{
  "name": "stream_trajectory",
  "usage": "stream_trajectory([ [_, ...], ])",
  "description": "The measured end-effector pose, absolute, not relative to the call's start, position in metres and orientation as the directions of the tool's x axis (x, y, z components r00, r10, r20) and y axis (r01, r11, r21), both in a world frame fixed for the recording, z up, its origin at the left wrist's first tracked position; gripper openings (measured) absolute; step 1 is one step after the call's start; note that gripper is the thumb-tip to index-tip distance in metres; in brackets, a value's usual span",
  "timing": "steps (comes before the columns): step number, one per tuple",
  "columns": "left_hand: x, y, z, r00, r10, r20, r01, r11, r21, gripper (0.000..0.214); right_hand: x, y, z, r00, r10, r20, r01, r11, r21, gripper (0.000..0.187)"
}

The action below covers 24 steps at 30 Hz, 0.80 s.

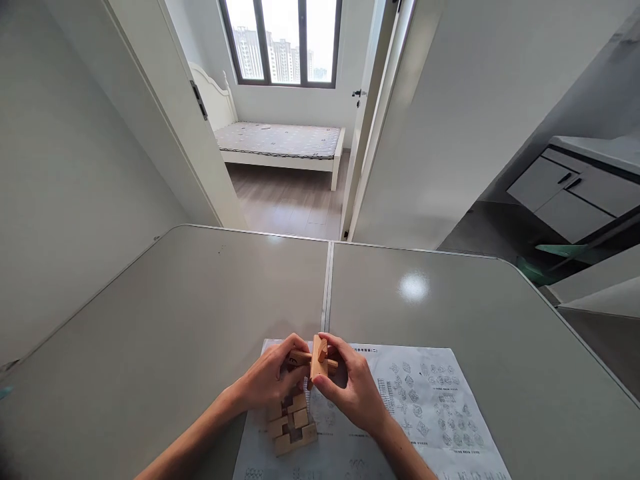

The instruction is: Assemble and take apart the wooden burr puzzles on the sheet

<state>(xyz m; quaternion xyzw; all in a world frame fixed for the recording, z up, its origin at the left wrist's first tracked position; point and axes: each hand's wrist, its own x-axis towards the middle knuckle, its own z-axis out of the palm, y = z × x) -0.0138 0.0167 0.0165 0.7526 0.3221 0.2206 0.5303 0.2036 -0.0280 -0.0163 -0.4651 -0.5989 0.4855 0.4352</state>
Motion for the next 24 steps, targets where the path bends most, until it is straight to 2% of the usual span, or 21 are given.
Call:
stream_trajectory([
  [6,-0.015,0.015,0.014,0.682,0.731,-0.021,0.275,-0.23,0.934,0.007,0.204,-0.029,-0.017,-0.188,0.977,0.104,0.152,0.134,-0.979,0.066],
  [14,-0.017,0.013,0.009,0.683,0.73,0.026,0.292,-0.306,0.906,0.007,0.209,-0.03,-0.009,-0.167,0.954,0.248,0.395,0.296,-0.87,0.072],
  [20,-0.015,0.013,0.012,0.663,0.749,0.019,0.279,-0.271,0.921,0.01,0.216,-0.022,0.009,-0.251,0.956,0.15,0.462,0.255,-0.849,0.07],
  [24,-0.014,0.014,0.013,0.651,0.756,0.065,0.295,-0.331,0.896,0.007,0.221,-0.018,0.02,-0.332,0.941,0.069,0.502,0.238,-0.832,0.071],
])
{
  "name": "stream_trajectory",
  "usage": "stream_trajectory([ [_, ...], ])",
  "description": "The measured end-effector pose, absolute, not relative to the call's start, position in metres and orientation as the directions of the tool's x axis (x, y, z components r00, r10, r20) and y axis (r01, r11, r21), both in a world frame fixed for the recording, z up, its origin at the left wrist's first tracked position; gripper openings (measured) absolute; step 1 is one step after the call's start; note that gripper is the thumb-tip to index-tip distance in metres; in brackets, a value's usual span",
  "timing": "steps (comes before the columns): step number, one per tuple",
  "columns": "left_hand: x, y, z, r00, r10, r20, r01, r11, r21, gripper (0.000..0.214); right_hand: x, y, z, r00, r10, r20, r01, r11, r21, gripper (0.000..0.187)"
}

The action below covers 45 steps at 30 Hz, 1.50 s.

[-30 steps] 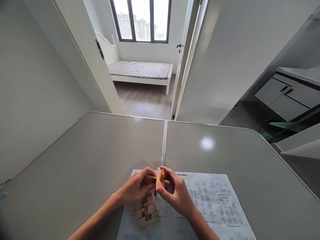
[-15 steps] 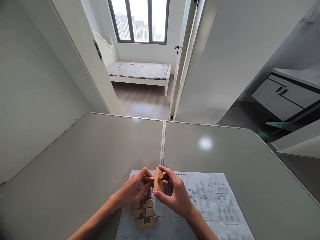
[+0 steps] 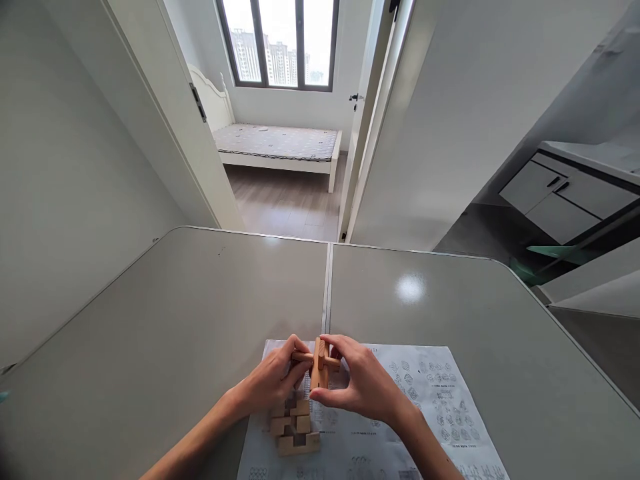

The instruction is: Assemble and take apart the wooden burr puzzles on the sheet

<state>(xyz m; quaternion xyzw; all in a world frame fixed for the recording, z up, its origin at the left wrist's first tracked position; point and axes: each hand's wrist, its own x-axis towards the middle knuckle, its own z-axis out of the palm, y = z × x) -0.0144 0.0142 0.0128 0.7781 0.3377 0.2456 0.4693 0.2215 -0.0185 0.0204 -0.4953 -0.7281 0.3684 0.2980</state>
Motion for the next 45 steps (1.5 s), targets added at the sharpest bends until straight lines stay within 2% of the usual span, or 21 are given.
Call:
stream_trajectory([
  [7,-0.018,0.013,0.007,0.688,0.719,0.097,0.315,-0.417,0.853,0.008,0.219,-0.028,0.012,-0.306,0.948,0.086,0.504,0.238,-0.83,0.071],
  [10,-0.018,0.013,0.004,0.687,0.72,0.096,0.321,-0.42,0.849,0.014,0.212,-0.029,0.009,-0.299,0.942,0.151,0.494,0.288,-0.821,0.07],
  [13,-0.019,0.013,0.004,0.694,0.709,0.126,0.289,-0.434,0.853,0.02,0.2,-0.026,0.01,-0.314,0.92,0.234,0.495,0.369,-0.786,0.076],
  [19,-0.021,0.016,0.001,0.674,0.726,0.133,0.195,-0.349,0.917,0.039,0.186,-0.022,0.011,-0.3,0.899,0.318,0.517,0.433,-0.738,0.08],
  [24,-0.023,0.018,-0.006,0.59,0.795,0.137,0.203,-0.311,0.929,0.052,0.214,-0.028,0.01,-0.212,0.899,0.383,0.59,0.431,-0.683,0.074],
  [28,-0.022,0.018,-0.005,0.534,0.84,0.094,0.25,-0.262,0.932,0.048,0.266,-0.044,0.004,-0.058,0.93,0.362,0.715,0.292,-0.635,0.07],
  [32,-0.019,0.019,0.0,0.535,0.842,0.073,0.298,-0.269,0.916,0.049,0.326,-0.061,-0.007,0.136,0.941,0.309,0.817,0.07,-0.572,0.065],
  [34,-0.018,0.019,0.002,0.537,0.841,0.063,0.312,-0.267,0.912,0.048,0.351,-0.068,-0.012,0.254,0.933,0.254,0.829,-0.074,-0.555,0.071],
  [36,-0.018,0.02,0.003,0.535,0.843,0.053,0.319,-0.26,0.911,0.045,0.37,-0.072,-0.014,0.381,0.911,0.159,0.796,-0.235,-0.558,0.081],
  [39,-0.018,0.02,0.002,0.532,0.845,0.043,0.33,-0.254,0.909,0.04,0.38,-0.077,-0.011,0.537,0.843,0.031,0.697,-0.422,-0.579,0.086],
  [45,-0.019,0.022,0.0,0.524,0.851,0.033,0.366,-0.26,0.893,0.036,0.368,-0.076,0.005,0.639,0.763,-0.099,0.528,-0.529,-0.664,0.071],
])
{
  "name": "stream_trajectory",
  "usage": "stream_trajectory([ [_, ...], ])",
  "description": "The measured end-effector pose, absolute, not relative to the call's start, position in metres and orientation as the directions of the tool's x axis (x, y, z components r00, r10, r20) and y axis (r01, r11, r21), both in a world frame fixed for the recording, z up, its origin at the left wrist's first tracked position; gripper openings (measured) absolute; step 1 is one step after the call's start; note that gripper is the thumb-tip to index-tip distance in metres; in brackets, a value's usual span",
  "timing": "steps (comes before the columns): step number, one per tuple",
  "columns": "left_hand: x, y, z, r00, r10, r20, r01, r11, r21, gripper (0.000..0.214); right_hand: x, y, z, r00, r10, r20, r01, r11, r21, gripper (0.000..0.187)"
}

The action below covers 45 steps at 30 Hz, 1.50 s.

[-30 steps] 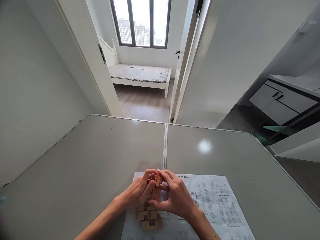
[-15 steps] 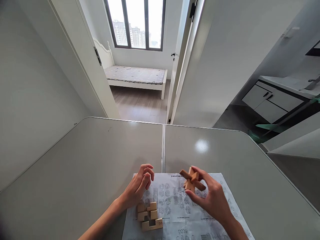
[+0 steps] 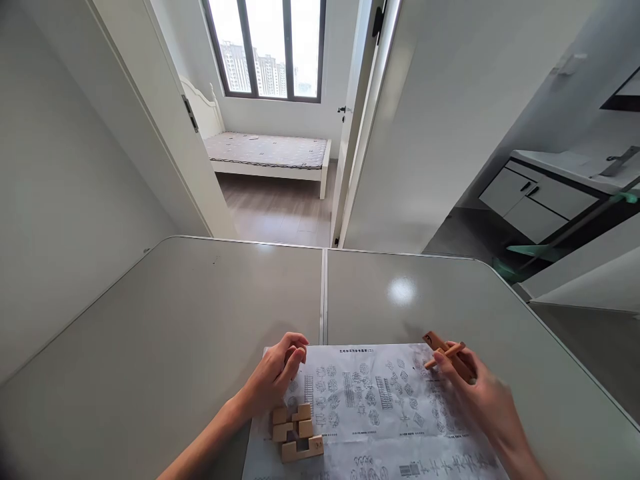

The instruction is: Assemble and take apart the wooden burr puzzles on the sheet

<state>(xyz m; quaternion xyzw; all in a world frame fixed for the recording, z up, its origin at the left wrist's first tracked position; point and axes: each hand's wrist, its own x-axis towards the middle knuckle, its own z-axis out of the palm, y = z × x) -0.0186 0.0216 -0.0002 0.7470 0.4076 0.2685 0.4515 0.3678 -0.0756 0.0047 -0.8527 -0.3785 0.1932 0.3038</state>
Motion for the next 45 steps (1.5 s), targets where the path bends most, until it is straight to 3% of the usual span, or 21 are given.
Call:
stream_trajectory([
  [7,-0.018,0.022,0.003,0.528,0.849,0.024,0.395,-0.27,0.878,0.037,0.384,-0.064,0.005,0.625,0.737,-0.258,0.395,-0.584,-0.709,0.079],
  [11,-0.017,0.021,0.005,0.523,0.851,0.034,0.396,-0.279,0.875,0.035,0.388,-0.061,-0.001,0.641,0.717,-0.273,0.389,-0.611,-0.69,0.083],
  [14,-0.017,0.021,0.004,0.521,0.853,0.034,0.39,-0.274,0.879,0.034,0.378,-0.063,-0.001,0.681,0.714,-0.163,0.424,-0.565,-0.707,0.09],
  [17,-0.017,0.022,0.0,0.518,0.855,0.031,0.374,-0.258,0.891,0.035,0.356,-0.07,0.003,0.683,0.714,0.157,0.599,-0.424,-0.679,0.104],
  [19,-0.017,0.023,-0.002,0.514,0.857,0.034,0.35,-0.247,0.904,0.035,0.335,-0.076,0.008,0.574,0.741,0.349,0.725,-0.262,-0.637,0.091],
  [21,-0.017,0.024,-0.003,0.504,0.863,0.043,0.315,-0.229,0.921,0.036,0.31,-0.081,0.014,0.357,0.85,0.388,0.798,-0.061,-0.6,0.063],
  [23,-0.017,0.025,-0.004,0.481,0.875,0.046,0.274,-0.2,0.941,0.038,0.281,-0.084,0.019,0.072,0.93,0.361,0.82,0.151,-0.552,0.055],
  [27,-0.015,0.028,-0.005,0.388,0.92,0.054,0.17,-0.129,0.977,0.041,0.224,-0.084,0.02,-0.312,0.886,0.343,0.704,0.458,-0.543,0.063],
  [31,-0.013,0.031,-0.009,0.313,0.948,0.056,0.057,-0.078,0.995,0.042,0.18,-0.079,0.006,-0.566,0.778,0.272,0.557,0.605,-0.569,0.093],
  [36,-0.014,0.029,-0.008,0.318,0.948,0.034,0.084,-0.064,0.994,0.041,0.17,-0.067,-0.004,-0.551,0.802,0.232,0.543,0.555,-0.63,0.074],
  [40,-0.014,0.026,0.0,0.345,0.938,0.033,0.23,-0.118,0.966,0.038,0.189,-0.054,0.001,-0.456,0.863,0.217,0.522,0.456,-0.72,0.065],
  [45,-0.013,0.023,0.011,0.398,0.915,0.068,0.414,-0.245,0.877,0.035,0.212,-0.042,0.0,-0.354,0.89,0.288,0.517,0.443,-0.733,0.065],
])
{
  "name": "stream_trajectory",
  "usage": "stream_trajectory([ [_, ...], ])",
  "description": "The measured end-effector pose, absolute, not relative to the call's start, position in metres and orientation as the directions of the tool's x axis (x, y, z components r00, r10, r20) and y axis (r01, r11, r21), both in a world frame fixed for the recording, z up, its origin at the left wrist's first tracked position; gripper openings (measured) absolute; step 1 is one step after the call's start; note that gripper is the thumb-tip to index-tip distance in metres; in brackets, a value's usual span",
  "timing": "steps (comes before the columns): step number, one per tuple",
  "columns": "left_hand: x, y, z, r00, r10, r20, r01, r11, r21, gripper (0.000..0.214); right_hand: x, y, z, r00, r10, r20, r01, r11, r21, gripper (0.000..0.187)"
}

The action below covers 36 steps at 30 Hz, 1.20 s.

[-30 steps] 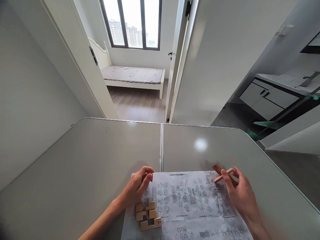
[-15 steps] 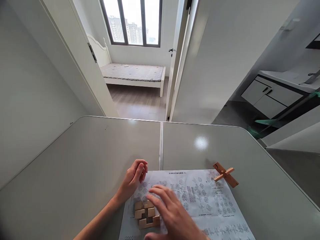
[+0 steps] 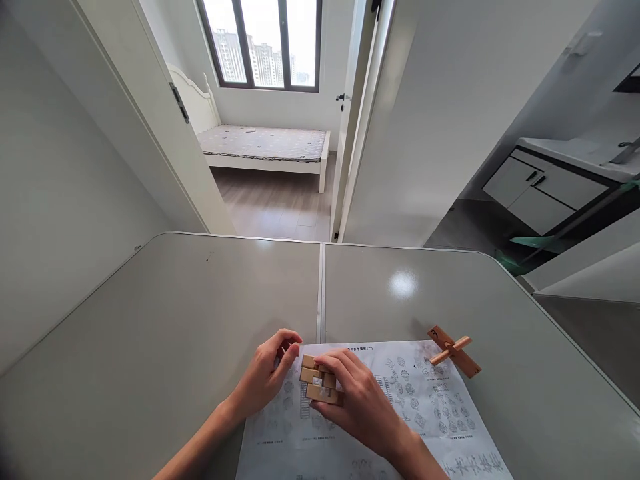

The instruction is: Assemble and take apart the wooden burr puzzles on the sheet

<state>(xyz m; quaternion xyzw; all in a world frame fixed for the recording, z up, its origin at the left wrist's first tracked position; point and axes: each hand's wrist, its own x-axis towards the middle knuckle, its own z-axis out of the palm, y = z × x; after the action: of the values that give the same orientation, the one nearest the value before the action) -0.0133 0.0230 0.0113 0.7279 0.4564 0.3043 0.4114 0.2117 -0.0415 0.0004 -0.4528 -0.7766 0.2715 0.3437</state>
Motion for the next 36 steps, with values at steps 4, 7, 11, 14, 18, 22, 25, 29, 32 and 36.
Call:
stream_trajectory([
  [4,-0.012,0.02,0.013,0.489,0.872,0.027,0.479,-0.294,0.827,0.031,0.218,-0.038,-0.001,-0.372,0.869,0.325,0.49,0.481,-0.726,0.062],
  [7,-0.011,0.02,0.011,0.545,0.838,0.024,0.509,-0.354,0.785,0.032,0.218,-0.037,-0.004,-0.406,0.855,0.323,0.456,0.496,-0.739,0.061],
  [11,-0.011,0.021,0.008,0.567,0.822,0.043,0.531,-0.405,0.745,0.026,0.215,-0.035,-0.014,-0.399,0.837,0.374,0.43,0.531,-0.73,0.059],
  [14,-0.01,0.021,0.005,0.553,0.83,0.068,0.539,-0.42,0.73,0.022,0.215,-0.034,-0.019,-0.392,0.842,0.371,0.433,0.525,-0.733,0.056],
  [18,-0.01,0.021,0.005,0.536,0.838,0.101,0.538,-0.431,0.725,0.023,0.217,-0.035,-0.017,-0.39,0.855,0.343,0.448,0.502,-0.74,0.06],
  [22,-0.009,0.019,0.006,0.501,0.857,0.121,0.57,-0.433,0.698,0.023,0.221,-0.037,-0.018,-0.288,0.911,0.296,0.508,0.407,-0.759,0.072],
  [25,-0.009,0.019,0.006,0.471,0.868,0.156,0.59,-0.442,0.676,0.02,0.227,-0.037,-0.021,-0.213,0.94,0.265,0.54,0.339,-0.77,0.06],
  [29,-0.009,0.021,0.004,0.463,0.865,0.194,0.595,-0.466,0.655,0.017,0.234,-0.035,-0.023,-0.248,0.929,0.275,0.581,0.37,-0.725,0.039],
  [32,-0.011,0.022,0.001,0.456,0.865,0.208,0.584,-0.467,0.664,0.017,0.235,-0.033,-0.019,-0.299,0.902,0.311,0.55,0.43,-0.716,0.03],
  [36,-0.013,0.023,-0.002,0.422,0.879,0.223,0.541,-0.441,0.717,0.018,0.233,-0.033,-0.016,-0.235,0.91,0.342,0.432,0.413,-0.801,0.019],
])
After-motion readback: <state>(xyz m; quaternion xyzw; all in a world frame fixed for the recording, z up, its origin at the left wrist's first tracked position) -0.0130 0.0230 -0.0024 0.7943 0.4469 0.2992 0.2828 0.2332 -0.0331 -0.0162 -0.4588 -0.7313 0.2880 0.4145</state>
